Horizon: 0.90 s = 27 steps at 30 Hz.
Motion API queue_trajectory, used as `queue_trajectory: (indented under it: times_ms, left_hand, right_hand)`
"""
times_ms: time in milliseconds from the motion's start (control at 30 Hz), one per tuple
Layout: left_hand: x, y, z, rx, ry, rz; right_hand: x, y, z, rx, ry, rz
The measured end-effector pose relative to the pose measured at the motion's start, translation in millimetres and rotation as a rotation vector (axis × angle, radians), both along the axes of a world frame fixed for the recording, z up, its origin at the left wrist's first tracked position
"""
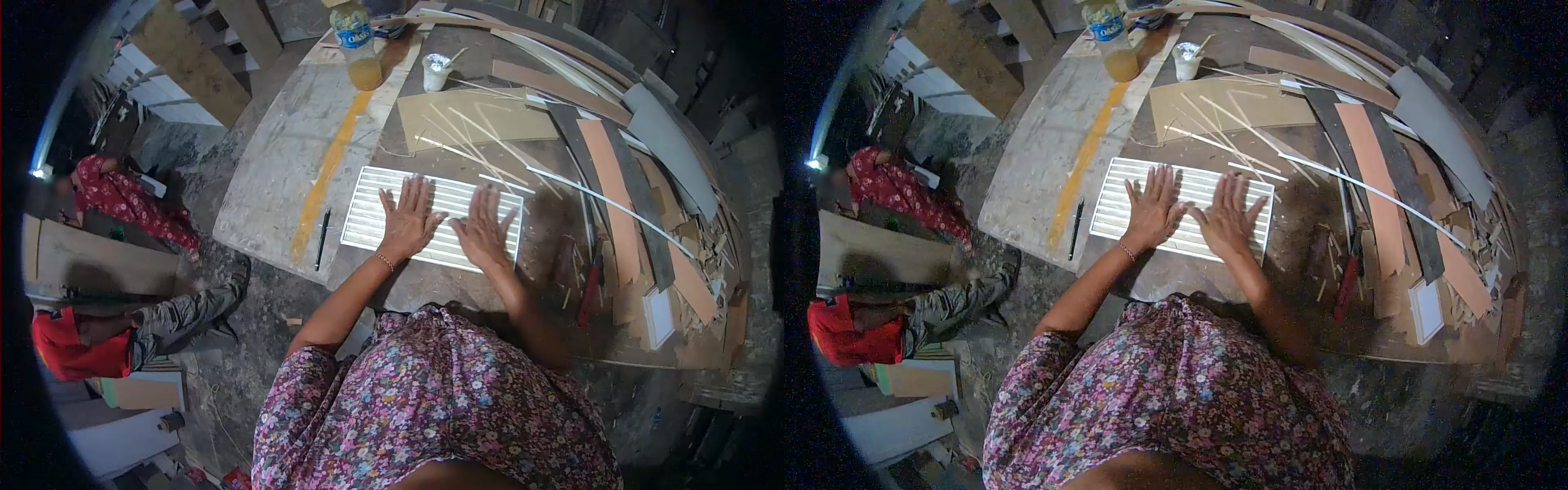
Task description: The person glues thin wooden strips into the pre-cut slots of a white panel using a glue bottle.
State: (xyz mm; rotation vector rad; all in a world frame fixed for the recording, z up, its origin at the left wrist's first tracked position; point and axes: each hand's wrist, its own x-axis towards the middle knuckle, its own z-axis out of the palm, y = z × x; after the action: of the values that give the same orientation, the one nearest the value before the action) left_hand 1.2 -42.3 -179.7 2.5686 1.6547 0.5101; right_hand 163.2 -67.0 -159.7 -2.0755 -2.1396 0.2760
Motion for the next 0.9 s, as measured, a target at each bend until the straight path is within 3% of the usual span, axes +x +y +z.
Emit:
queue_trajectory:
  times_ms: [200,333,367,567,767,900]
  left_hand:
    - [2,-2,-4,0.014,0.047,0.011]
    - [4,-1,-5,0.075,-0.147,0.048]
    - [5,-3,3,0.059,-0.21,0.03]
    - [17,-8,21,-0.012,-0.456,0.071]
    - [15,-17,3,-0.059,-0.654,0.04]
    - [13,-25,11,-0.01,-0.746,-0.027]
  right_hand:
    - [1,5,-26,0.216,0.023,0.03]
    - [21,19,-16,0.326,0.212,-0.059]
    - [26,24,-7,0.499,0.209,-0.119]
    - [79,52,9,0.497,0.398,-0.187]
    - [96,79,-9,0.542,0.094,-0.005]
    - [93,85,-23,0.572,0.025,0.036]
